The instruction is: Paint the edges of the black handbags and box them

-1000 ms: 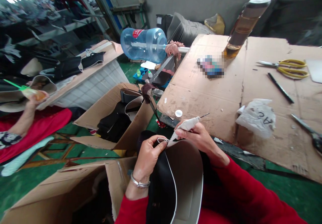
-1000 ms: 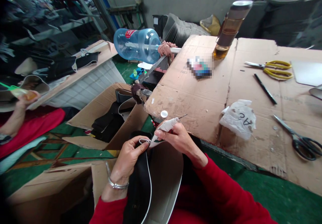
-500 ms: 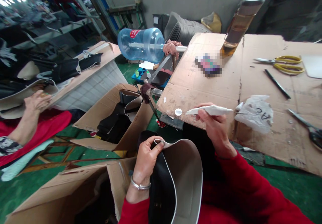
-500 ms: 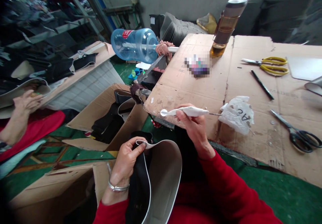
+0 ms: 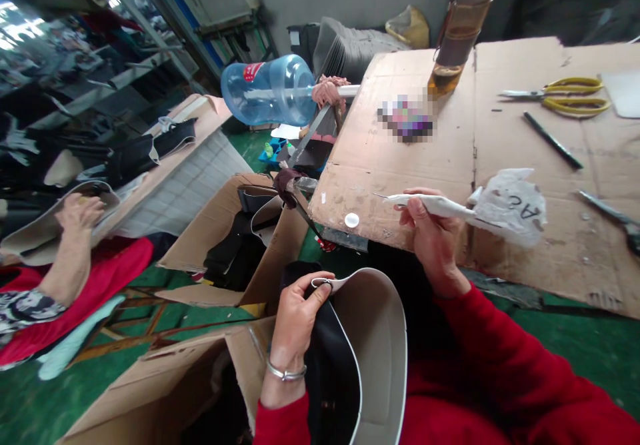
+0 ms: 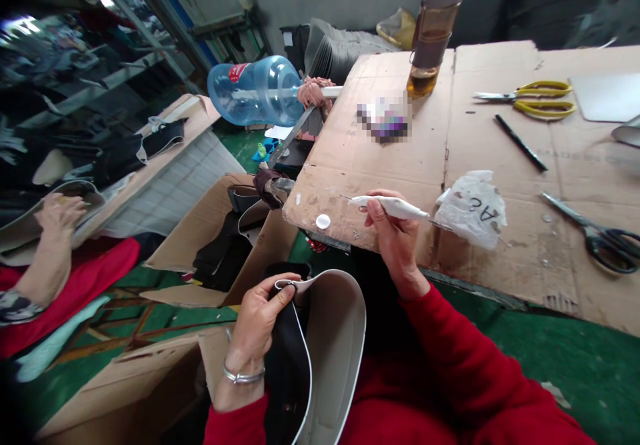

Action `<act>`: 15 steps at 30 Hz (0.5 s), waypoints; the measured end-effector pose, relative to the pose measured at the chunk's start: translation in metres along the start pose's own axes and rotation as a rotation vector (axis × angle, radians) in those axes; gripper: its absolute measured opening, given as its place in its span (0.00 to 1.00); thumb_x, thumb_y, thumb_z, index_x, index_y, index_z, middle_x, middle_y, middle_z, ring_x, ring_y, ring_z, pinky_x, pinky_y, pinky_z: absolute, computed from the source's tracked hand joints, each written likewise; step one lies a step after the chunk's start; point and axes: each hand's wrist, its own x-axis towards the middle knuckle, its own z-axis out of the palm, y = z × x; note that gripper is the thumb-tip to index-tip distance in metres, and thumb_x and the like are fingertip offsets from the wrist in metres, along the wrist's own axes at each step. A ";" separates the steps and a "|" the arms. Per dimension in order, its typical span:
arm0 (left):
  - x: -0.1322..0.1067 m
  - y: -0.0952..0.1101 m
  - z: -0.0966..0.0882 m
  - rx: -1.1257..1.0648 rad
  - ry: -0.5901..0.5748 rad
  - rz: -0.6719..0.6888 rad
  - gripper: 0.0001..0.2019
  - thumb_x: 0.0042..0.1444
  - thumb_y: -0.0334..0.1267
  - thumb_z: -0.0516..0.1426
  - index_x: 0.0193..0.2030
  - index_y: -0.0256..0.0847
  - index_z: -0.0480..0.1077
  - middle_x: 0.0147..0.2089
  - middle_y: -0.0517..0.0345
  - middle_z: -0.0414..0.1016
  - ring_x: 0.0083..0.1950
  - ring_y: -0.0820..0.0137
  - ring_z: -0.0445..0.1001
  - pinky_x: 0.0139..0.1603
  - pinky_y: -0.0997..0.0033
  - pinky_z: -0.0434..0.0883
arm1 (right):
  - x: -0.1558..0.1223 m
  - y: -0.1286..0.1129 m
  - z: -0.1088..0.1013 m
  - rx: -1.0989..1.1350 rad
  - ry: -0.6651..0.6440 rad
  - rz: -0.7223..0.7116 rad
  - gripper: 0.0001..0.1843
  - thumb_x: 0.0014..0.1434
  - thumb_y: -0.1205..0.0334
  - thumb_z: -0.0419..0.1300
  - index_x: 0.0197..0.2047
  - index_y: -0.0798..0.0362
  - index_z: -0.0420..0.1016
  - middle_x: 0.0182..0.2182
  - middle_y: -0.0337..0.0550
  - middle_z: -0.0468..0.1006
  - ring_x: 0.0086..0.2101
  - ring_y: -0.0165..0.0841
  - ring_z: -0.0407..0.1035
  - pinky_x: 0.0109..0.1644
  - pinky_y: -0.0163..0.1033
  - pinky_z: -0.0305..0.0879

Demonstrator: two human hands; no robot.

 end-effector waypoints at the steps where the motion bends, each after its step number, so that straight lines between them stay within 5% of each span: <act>1: 0.000 0.000 0.000 0.001 0.003 -0.003 0.12 0.55 0.44 0.68 0.43 0.40 0.84 0.42 0.52 0.85 0.43 0.62 0.80 0.47 0.68 0.72 | 0.000 0.000 0.000 0.012 -0.005 0.002 0.14 0.66 0.48 0.66 0.46 0.50 0.78 0.34 0.42 0.79 0.26 0.32 0.68 0.29 0.37 0.63; 9: -0.001 -0.003 0.000 -0.081 0.207 0.056 0.13 0.49 0.44 0.71 0.37 0.39 0.82 0.36 0.56 0.82 0.38 0.66 0.77 0.43 0.69 0.72 | -0.003 0.001 0.000 -0.015 -0.048 -0.024 0.17 0.69 0.47 0.64 0.52 0.49 0.76 0.38 0.44 0.81 0.29 0.34 0.73 0.30 0.39 0.69; 15: -0.007 0.015 -0.057 -0.168 0.644 0.110 0.18 0.43 0.47 0.71 0.40 0.42 0.78 0.33 0.64 0.79 0.34 0.70 0.75 0.40 0.69 0.74 | -0.005 0.002 0.000 0.061 -0.043 -0.104 0.17 0.69 0.47 0.63 0.55 0.46 0.72 0.42 0.45 0.82 0.31 0.36 0.78 0.27 0.36 0.69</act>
